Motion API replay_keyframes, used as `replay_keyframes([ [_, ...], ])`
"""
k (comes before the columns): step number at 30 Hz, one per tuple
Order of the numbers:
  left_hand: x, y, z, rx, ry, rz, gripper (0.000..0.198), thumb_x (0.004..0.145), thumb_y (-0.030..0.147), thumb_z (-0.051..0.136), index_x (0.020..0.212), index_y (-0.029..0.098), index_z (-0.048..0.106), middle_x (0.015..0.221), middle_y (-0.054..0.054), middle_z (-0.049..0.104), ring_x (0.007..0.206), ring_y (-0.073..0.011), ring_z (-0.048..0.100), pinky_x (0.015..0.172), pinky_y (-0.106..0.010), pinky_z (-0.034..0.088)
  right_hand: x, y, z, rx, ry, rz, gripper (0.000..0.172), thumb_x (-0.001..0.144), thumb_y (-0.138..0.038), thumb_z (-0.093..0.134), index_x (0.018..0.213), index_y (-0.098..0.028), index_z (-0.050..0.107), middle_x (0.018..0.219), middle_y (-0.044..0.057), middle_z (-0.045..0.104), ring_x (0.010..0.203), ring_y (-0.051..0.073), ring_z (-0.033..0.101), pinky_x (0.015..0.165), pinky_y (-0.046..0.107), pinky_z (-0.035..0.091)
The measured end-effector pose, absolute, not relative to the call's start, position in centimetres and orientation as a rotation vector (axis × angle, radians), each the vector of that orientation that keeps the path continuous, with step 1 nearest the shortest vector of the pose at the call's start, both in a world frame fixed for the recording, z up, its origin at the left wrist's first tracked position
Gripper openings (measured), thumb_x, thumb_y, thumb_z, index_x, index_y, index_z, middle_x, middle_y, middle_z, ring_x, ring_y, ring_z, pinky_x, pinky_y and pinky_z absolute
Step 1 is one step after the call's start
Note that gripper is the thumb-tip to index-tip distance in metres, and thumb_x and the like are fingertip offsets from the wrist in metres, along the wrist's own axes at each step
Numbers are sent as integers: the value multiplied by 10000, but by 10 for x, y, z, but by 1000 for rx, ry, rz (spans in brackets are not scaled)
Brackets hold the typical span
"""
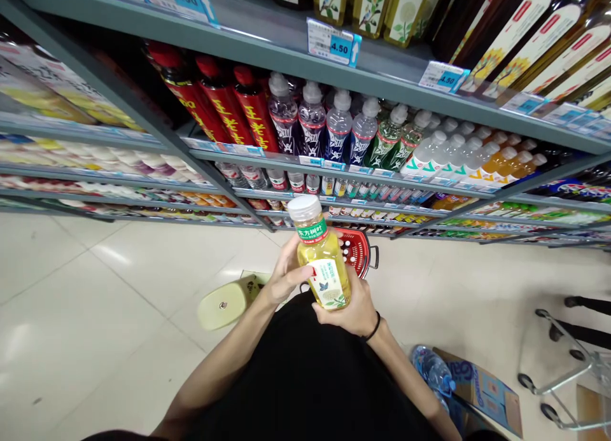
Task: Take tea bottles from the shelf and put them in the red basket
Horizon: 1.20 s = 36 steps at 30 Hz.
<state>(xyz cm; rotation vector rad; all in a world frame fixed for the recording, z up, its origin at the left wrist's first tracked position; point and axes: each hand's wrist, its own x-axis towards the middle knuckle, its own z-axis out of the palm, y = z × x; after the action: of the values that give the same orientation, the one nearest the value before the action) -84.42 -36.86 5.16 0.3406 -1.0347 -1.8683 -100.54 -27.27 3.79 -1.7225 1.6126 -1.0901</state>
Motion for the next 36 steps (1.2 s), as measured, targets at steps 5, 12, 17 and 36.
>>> replay_keyframes([
  [5, -846, -363, 44, 266, -966, -1870, 686, 897, 351, 765, 1525, 231, 518, 1523, -152, 565, 1418, -371, 544, 1113, -479, 530, -1012, -273, 28, -1958, 1757, -1002, 594, 818, -586, 765, 1192, -179, 546, 847, 67, 762, 597, 231, 745, 571, 333, 659],
  [12, -851, -361, 50, 276, -831, -1888, 596, 847, 396, 724, 1400, 190, 641, 1429, -132, 648, 1425, -394, 533, 1176, -524, 468, -1020, -273, 14, -2103, 1778, -963, 691, 803, -555, 795, 1307, -167, 525, 920, 116, 778, 680, 291, 778, 606, 382, 669],
  [17, -850, -369, 56, 392, -644, -1929, 498, 851, 468, 696, 1239, 159, 732, 1373, -135, 696, 1408, -404, 560, 1175, -524, 473, -1019, -272, 15, -1789, 1701, -960, 708, 740, -501, 859, 1310, -197, 569, 1025, 120, 791, 772, 286, 779, 733, 397, 680],
  [36, -857, -387, -29, 1057, 316, -2172, 194, 930, 260, 559, 812, 136, 650, 698, -62, 697, 572, -187, 654, 609, -309, 555, -998, -274, 32, -698, 1214, -681, 881, 901, -933, 352, 725, -127, 661, 540, 103, 661, 341, 152, 549, 355, 220, 345],
])
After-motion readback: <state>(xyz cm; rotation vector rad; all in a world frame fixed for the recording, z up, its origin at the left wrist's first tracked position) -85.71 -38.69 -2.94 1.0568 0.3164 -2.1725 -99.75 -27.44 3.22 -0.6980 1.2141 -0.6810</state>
